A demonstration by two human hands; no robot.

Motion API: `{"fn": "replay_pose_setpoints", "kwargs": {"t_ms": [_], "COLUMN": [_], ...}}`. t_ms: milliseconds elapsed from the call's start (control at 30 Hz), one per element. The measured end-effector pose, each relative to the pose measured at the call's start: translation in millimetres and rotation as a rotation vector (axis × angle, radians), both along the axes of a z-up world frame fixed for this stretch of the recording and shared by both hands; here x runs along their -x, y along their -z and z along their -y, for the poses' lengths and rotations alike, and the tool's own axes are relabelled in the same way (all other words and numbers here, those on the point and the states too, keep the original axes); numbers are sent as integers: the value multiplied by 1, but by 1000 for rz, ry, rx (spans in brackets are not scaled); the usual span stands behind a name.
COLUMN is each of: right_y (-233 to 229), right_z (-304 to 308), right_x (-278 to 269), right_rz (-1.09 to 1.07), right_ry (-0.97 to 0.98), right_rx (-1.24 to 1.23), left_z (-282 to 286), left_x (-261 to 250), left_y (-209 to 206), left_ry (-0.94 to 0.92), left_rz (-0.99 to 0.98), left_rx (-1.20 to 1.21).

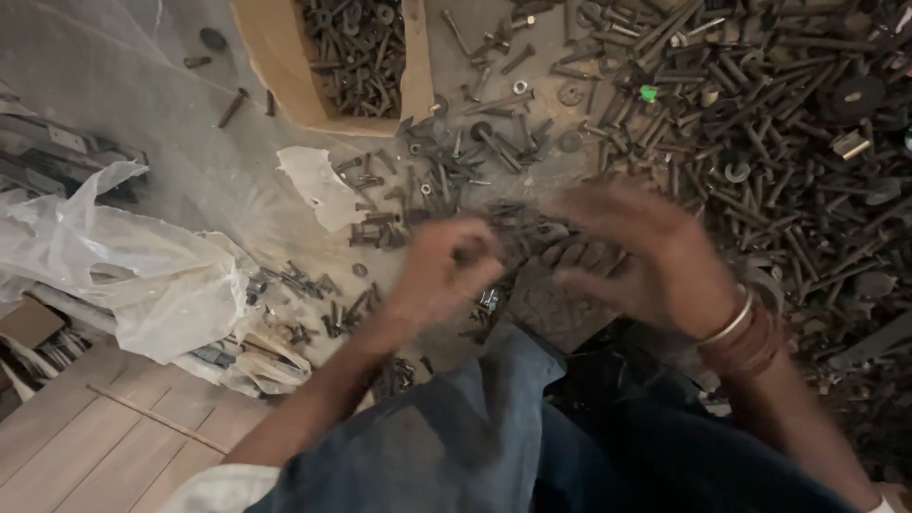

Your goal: Sorting through a large pile of bolts, screws, and washers on the floor.

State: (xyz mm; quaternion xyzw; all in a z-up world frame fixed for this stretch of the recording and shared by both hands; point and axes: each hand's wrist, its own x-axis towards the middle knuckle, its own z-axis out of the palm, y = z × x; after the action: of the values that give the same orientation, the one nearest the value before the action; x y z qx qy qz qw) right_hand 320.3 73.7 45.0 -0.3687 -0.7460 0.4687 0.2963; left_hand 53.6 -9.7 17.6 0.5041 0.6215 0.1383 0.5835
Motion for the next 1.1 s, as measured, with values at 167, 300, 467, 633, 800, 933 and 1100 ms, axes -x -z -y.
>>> {"fn": "replay_pose_setpoints", "kwargs": {"t_ms": [167,300,467,633,800,933,1100], "right_y": [14,31,30,40,38,23,6], "right_z": [29,48,45,46,26,14,1], "right_x": [-5,-20,-18,-28,-62,-71,-62], "right_rz": [-36,26,-38,4,267,326,385], "right_ry": [-134,-112,-176,-156,-31,64,227], "right_rx": [235,308,337,290,204,122,43], "left_z": [2,10,25,18,-26,-60,-43], "left_x": [-42,-51,-46,-32,2,15,35], "left_y": [-4,1,11,5,-24,-50,-43], "left_ry": [-11,-47,-23,15,-26,-61,-74], "left_rz": [312,387,332,312,111,113,-360], "left_rx": [270,442,423,426,191,64,-141]}}
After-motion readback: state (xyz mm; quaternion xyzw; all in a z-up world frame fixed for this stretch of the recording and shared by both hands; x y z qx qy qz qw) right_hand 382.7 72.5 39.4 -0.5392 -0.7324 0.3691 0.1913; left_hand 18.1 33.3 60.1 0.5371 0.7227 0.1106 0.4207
